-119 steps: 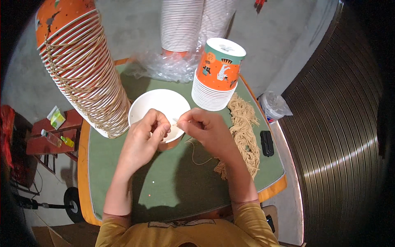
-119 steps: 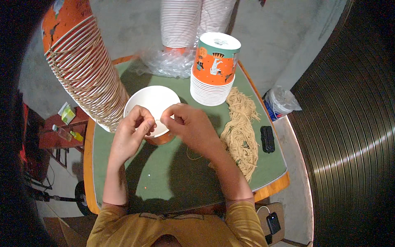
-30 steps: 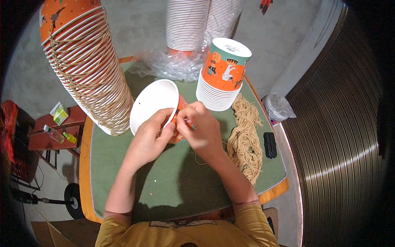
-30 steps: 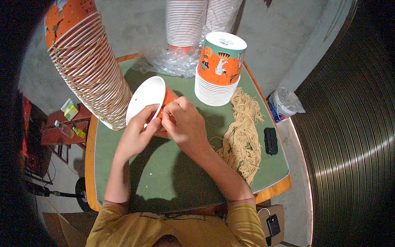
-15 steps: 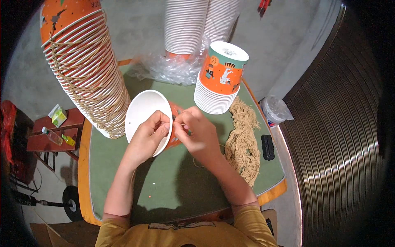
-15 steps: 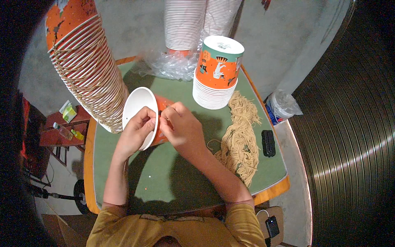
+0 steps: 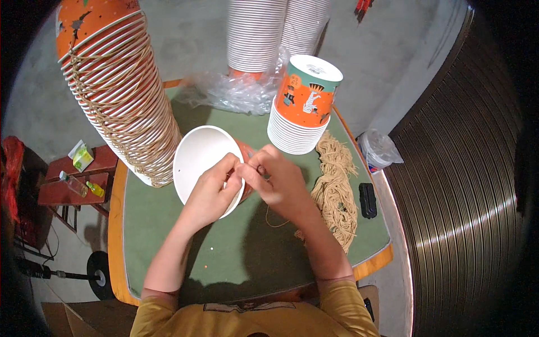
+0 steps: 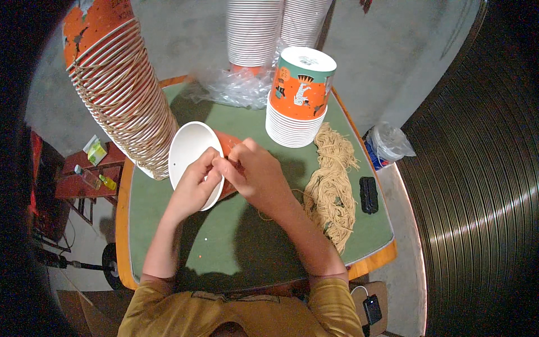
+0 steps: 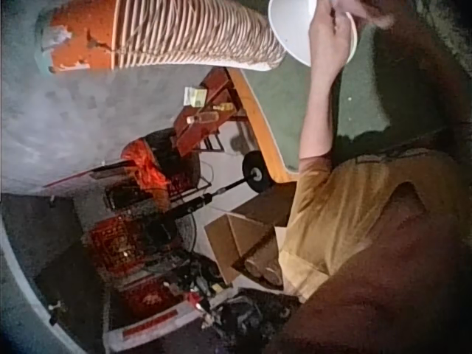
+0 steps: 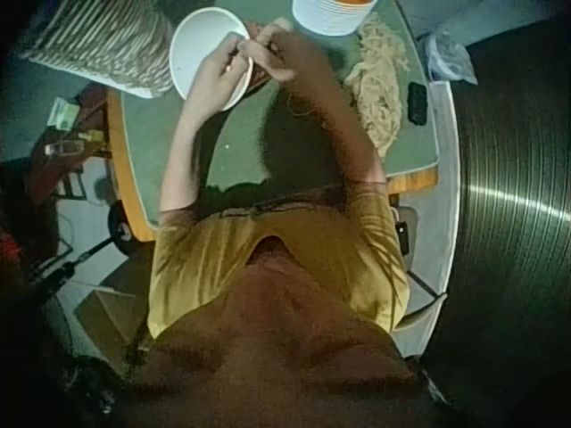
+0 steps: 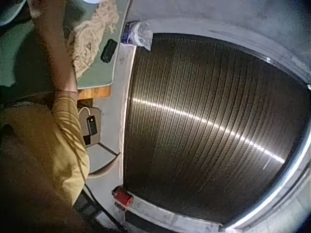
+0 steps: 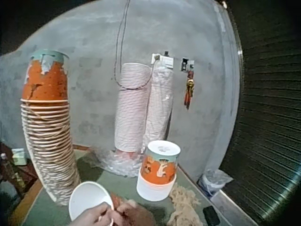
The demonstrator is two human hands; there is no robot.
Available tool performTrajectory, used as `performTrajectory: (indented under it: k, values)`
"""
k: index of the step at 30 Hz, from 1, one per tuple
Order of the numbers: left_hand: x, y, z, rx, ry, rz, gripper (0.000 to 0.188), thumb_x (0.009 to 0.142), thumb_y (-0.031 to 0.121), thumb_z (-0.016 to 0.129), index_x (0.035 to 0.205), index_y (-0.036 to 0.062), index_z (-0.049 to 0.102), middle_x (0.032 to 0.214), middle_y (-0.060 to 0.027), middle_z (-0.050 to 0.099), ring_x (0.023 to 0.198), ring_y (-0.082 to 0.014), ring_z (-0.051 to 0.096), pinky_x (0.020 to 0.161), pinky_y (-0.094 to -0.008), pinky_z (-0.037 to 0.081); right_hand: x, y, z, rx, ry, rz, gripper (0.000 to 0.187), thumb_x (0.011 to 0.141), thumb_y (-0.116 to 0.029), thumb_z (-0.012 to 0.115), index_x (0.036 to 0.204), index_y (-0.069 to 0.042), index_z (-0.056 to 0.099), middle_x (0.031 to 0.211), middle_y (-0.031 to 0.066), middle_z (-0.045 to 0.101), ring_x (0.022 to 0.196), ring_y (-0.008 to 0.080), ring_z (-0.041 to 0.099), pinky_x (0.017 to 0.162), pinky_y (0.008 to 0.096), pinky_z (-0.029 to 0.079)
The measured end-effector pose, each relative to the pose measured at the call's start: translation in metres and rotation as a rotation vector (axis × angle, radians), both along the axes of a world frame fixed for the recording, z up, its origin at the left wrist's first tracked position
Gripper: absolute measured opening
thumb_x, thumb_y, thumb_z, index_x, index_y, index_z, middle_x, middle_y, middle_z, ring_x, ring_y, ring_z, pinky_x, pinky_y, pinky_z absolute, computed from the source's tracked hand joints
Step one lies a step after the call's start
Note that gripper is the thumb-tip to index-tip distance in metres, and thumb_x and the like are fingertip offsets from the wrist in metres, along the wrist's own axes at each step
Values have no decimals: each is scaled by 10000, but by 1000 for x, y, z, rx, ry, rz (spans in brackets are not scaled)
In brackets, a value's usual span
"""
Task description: The person threads a piece of twine through two pre-punched holes on opposite sides of a paper cup. They pull the twine tight and tie a knot to secure it. The person then places the finished cup onto a stack of similar cups on the table.
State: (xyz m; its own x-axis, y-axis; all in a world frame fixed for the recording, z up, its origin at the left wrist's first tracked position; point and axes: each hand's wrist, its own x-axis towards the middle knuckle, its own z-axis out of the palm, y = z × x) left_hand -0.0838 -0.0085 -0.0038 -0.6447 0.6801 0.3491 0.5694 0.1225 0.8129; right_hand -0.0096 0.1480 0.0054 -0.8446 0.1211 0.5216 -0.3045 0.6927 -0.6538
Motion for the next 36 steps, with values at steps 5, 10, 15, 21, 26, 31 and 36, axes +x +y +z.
performTrajectory:
  k: [5, 10, 15, 21, 26, 31, 36]
  values:
    - [2, 4, -4, -47, -70, -64, 102, 940, 111, 491, 924, 12, 474, 835, -133, 599, 797, -249, 624, 732, -363, 484, 6, 2, 5, 104, -123, -110, 275, 916, -263, 555, 805, -12, 541, 766, 180, 553, 706, 400, 583, 640, 487, 468]
    - [1, 4, -3, 38, -169, -62, 83, 947, 82, 478, 901, 14, 466, 837, -102, 610, 790, -189, 615, 733, -334, 490, 6, 4, 6, 137, -130, -163, 255, 918, -229, 533, 803, -1, 539, 801, 194, 567, 746, 409, 591, 679, 495, 482]
    - [1, 1, 4, 17, -146, -13, 91, 942, 93, 476, 897, 15, 468, 833, -112, 605, 780, -205, 609, 726, -335, 483, -8, 6, -11, 36, -106, -68, 250, 912, -187, 531, 792, 32, 531, 745, 186, 521, 679, 346, 534, 637, 427, 431]
    - [-12, 6, -15, -54, -99, 28, 122, 938, 136, 481, 901, 19, 477, 801, -139, 572, 729, -273, 584, 690, -368, 462, -23, 19, -46, -128, -197, 83, 285, 935, -221, 482, 798, 25, 526, 718, 153, 535, 650, 279, 560, 624, 395, 440]
    - [2, 14, -19, -172, -153, -10, 131, 940, 149, 470, 914, 22, 485, 823, -181, 580, 756, -350, 588, 705, -420, 461, 0, 15, -66, -445, -406, 37, 335, 970, -292, 436, 883, 16, 535, 713, 147, 593, 609, 201, 597, 605, 349, 465]
    - [29, 31, -43, -226, -14, 7, 171, 964, 188, 482, 948, 19, 504, 834, -210, 607, 783, -357, 618, 726, -419, 484, 29, 19, -97, -479, -463, -31, 373, 981, -332, 396, 996, 8, 548, 719, 186, 618, 631, 266, 637, 629, 387, 493]
    - [40, 47, -73, -304, -18, 22, 170, 972, 184, 431, 1009, 26, 479, 995, -273, 594, 948, -459, 579, 797, -515, 453, 38, 32, -127, -39, -527, -146, 394, 981, -349, 423, 975, -8, 620, 797, 145, 678, 707, 309, 656, 696, 422, 510]
